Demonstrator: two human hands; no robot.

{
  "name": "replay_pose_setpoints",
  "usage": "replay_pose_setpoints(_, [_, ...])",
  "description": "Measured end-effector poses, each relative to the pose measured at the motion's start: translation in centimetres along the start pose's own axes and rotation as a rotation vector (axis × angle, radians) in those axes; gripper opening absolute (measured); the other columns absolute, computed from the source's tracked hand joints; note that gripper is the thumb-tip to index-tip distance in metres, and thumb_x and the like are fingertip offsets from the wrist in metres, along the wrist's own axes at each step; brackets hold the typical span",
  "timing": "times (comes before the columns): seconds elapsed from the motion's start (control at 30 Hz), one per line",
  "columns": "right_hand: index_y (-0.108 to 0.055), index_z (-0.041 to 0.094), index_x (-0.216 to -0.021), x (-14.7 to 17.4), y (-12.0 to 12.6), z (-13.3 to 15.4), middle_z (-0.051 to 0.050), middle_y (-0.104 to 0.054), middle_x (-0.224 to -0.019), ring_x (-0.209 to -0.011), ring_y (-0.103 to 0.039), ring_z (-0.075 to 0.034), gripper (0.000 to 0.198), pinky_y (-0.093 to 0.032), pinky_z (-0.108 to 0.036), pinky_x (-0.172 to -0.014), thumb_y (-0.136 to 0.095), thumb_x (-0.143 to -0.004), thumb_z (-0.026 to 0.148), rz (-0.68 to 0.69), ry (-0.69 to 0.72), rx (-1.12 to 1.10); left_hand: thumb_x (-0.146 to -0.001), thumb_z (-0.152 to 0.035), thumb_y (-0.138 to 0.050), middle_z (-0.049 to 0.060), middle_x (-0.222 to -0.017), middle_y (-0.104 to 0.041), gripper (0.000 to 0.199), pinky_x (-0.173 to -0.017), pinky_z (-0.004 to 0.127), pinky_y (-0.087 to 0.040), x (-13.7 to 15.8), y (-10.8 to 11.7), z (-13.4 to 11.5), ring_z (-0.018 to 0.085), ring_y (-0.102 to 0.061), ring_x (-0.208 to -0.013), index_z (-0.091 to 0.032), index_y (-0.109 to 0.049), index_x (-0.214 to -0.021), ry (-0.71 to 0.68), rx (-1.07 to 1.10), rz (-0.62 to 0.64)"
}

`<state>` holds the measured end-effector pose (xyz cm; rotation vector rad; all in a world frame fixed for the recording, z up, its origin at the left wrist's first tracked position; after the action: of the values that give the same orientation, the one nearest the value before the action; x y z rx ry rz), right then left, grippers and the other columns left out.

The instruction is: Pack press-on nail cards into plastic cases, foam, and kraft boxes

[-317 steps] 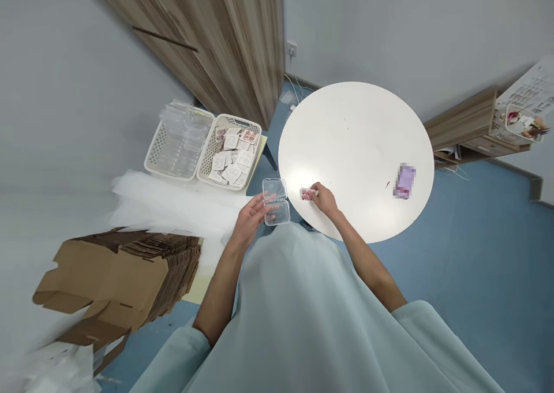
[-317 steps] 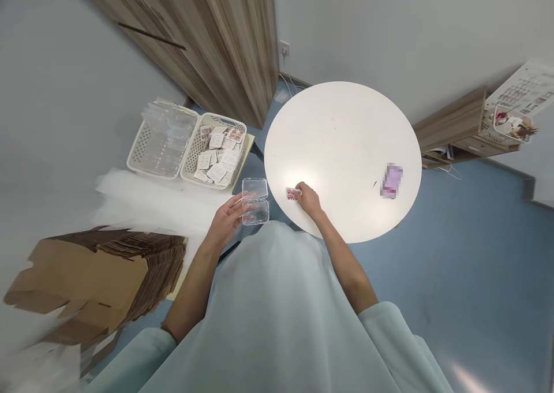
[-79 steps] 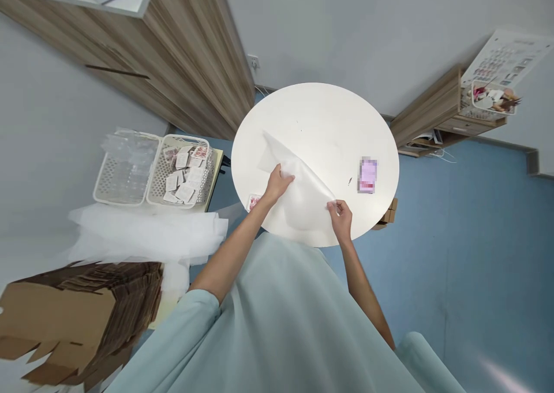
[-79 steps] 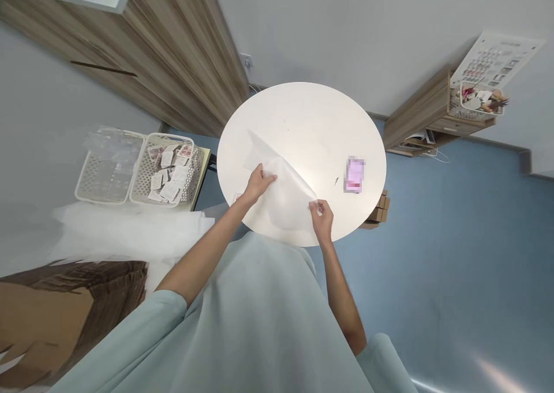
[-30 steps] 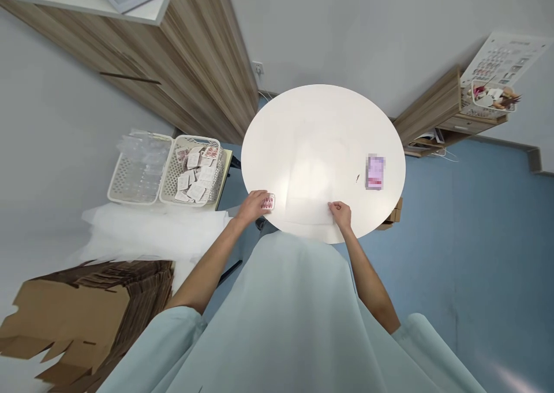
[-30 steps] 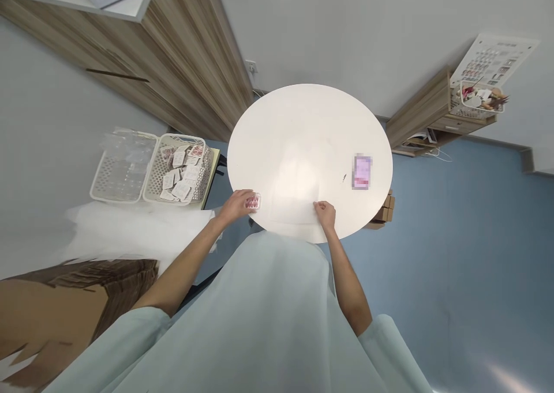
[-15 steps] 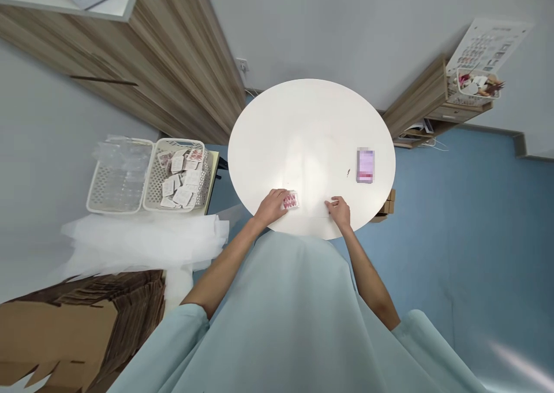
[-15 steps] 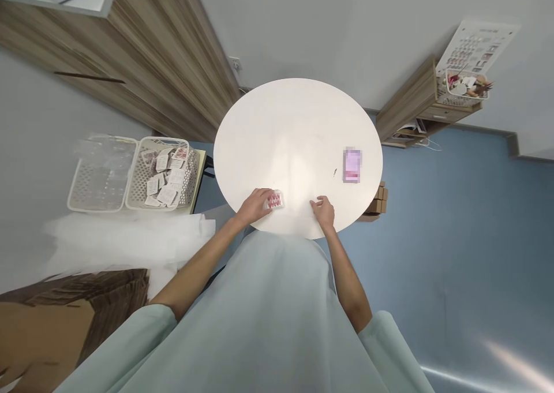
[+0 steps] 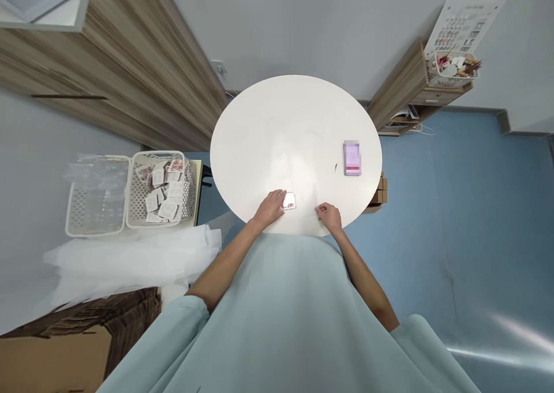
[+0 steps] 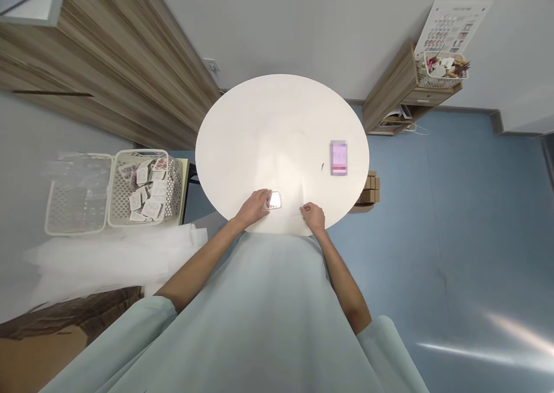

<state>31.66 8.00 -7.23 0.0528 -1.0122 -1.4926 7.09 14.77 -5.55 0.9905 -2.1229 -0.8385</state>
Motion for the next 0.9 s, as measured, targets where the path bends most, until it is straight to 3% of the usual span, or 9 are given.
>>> replay_pose_setpoints(0.13, [-0.071, 0.026, -0.09, 0.6, 0.7, 2.3, -0.002, -0.078, -0.092, -0.083, -0.071, -0.022, 0.018, -0.049, -0.032, -0.071, -0.063, -0.098, 0.04, -0.024, 0.086, 0.04, -0.083, -0.011, -0.064, 0.013, -0.157, -0.055, 0.078, -0.119, 0.051, -0.046, 0.5, -0.2, 0.2, 0.033, -0.049, -0.146, -0.025, -0.045, -0.158, 0.021, 0.04, -0.004])
replay_pose_setpoints(0.3, [-0.071, 0.025, -0.096, 1.6, 0.3, 7.4, -0.005, -0.074, -0.107, -0.089, -0.069, -0.022, 0.018, -0.048, -0.033, -0.075, -0.059, -0.104, 0.036, -0.012, 0.287, 0.153, -0.082, -0.008, -0.065, 0.014, -0.156, -0.056, 0.077, -0.122, 0.052, -0.043, 0.6, -0.3, 0.1, 0.034, -0.048, -0.148, -0.023, -0.048, -0.156, 0.022, 0.087, -0.037])
replay_pose_setpoints(0.43, [-0.071, 0.023, -0.103, 2.8, -2.0, 12.0, -0.008, -0.07, -0.117, -0.102, -0.066, -0.023, 0.018, -0.048, -0.033, -0.081, -0.056, -0.108, 0.032, 0.056, 0.517, 0.296, -0.082, -0.009, -0.066, 0.014, -0.16, -0.052, 0.08, -0.122, 0.052, -0.043, 1.1, -0.3, -0.1, 0.033, -0.045, -0.151, -0.023, -0.045, -0.158, 0.028, 0.127, -0.048])
replay_pose_setpoints(0.53, [-0.072, 0.022, -0.107, 3.3, -4.7, 14.1, -0.009, -0.069, -0.122, -0.107, -0.065, -0.023, 0.021, -0.047, -0.031, -0.079, -0.053, -0.111, 0.031, 0.146, 0.613, 0.386, -0.091, -0.018, -0.063, 0.015, -0.161, -0.052, 0.068, -0.122, 0.05, -0.043, 1.9, 0.3, 0.3, 0.032, -0.047, -0.15, -0.021, -0.047, -0.157, 0.107, 0.227, -0.108])
replay_pose_setpoints(0.63, [-0.074, 0.022, -0.107, 3.2, -7.4, 14.8, -0.01, -0.068, -0.119, -0.099, -0.066, -0.023, 0.025, -0.046, -0.031, -0.075, -0.052, -0.112, 0.031, 0.223, 0.624, 0.497, -0.105, -0.032, -0.047, 0.014, -0.149, -0.062, 0.044, -0.113, 0.046, -0.05, 3.1, 1.1, 1.7, 0.029, -0.063, -0.133, -0.02, -0.058, -0.146, 0.289, 0.365, -0.232])
replay_pose_setpoints(0.7, [-0.076, 0.021, -0.105, 3.1, -8.9, 14.9, -0.011, -0.069, -0.113, -0.093, -0.067, -0.023, 0.025, -0.046, -0.031, -0.072, -0.054, -0.111, 0.032, 0.274, 0.619, 0.566, -0.109, -0.043, -0.043, 0.012, -0.135, -0.071, 0.04, -0.106, 0.043, -0.054, 3.7, 1.2, 2.5, 0.028, -0.071, -0.117, -0.021, -0.068, -0.131, 0.398, 0.414, -0.272])
replay_pose_setpoints(0.8, [-0.077, 0.023, -0.107, 2.9, -10.8, 14.7, -0.009, -0.071, -0.107, -0.09, -0.068, -0.022, 0.025, -0.046, -0.03, -0.071, -0.054, -0.111, 0.032, 0.333, 0.62, 0.621, -0.105, -0.053, -0.052, 0.009, -0.12, -0.077, 0.039, -0.099, 0.041, -0.055, 3.8, 0.7, 3.1, 0.028, -0.074, -0.103, -0.023, -0.075, -0.112, 0.478, 0.42, -0.266])
replay_pose_setpoints(0.9, [-0.078, 0.025, -0.11, 3.0, -11.8, 14.3, -0.009, -0.073, -0.11, -0.093, -0.07, -0.023, 0.025, -0.047, -0.03, -0.072, -0.054, -0.111, 0.033, 0.354, 0.629, 0.633, -0.099, -0.047, -0.063, 0.007, -0.114, -0.08, 0.027, -0.096, 0.04, -0.056, 3.4, 0.2, 3.7, 0.028, -0.075, -0.099, -0.025, -0.077, -0.104, 0.516, 0.411, -0.247])
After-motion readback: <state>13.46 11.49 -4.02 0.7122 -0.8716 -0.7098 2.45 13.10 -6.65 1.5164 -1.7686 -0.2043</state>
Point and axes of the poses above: each hand's wrist, its own x-axis away from the middle knuckle, its own y-axis out of the back of the hand, z = x × y, the point moved 10 cm from there along -x, towards the middle knuckle
